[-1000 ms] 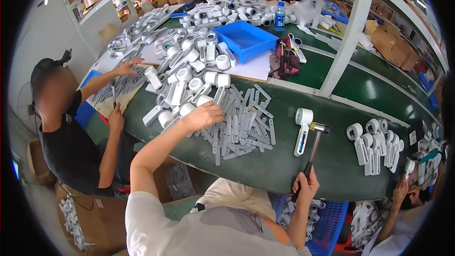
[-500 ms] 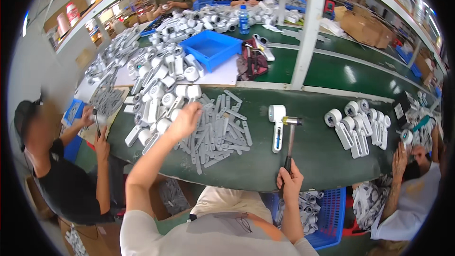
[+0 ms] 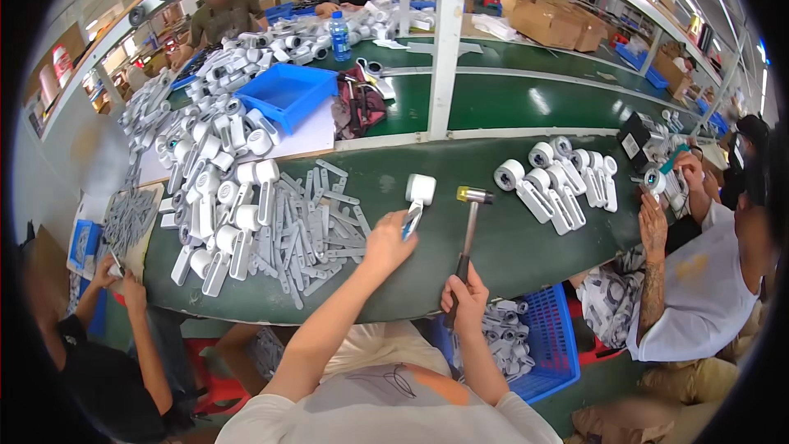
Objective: Assembling handheld electronic devices at a factory production line by inserting components and tapping them into place with a mallet.
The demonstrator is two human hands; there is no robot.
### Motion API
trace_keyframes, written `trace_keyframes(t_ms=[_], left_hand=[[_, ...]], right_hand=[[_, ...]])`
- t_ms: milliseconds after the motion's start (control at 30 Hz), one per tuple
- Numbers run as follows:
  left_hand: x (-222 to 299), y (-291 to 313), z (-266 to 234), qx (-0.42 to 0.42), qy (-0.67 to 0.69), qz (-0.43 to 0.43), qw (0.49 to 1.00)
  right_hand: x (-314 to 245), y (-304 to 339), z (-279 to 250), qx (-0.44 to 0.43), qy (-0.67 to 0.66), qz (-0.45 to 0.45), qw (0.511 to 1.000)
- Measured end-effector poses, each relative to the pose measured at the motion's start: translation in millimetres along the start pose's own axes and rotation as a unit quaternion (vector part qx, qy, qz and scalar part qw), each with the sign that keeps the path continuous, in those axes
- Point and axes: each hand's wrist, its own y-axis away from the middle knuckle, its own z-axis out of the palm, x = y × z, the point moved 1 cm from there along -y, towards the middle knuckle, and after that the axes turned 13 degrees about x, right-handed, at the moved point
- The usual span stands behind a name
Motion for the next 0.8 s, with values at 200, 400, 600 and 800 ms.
trace_keyframes(t_ms=[200,400,600,800], left_hand=[[-3.5,34.5,-73.5,-0.105,0.017,0.040,0.994],[-3.5,53.0,-83.3,0.025,0.033,0.073,0.996],[2.2,55.6,-63.9,0.078,0.039,0.098,0.991],[6.9,57.8,-49.5,0.084,0.039,0.099,0.991]], right_hand=[[-4.0,22.3,-16.7,-0.010,0.073,0.006,0.997],[-5.4,48.4,-24.6,-0.026,0.096,0.023,0.995],[-4.3,59.4,-28.2,-0.017,0.123,0.014,0.992],[-7.1,64.3,-26.3,-0.015,0.131,0.004,0.991]])
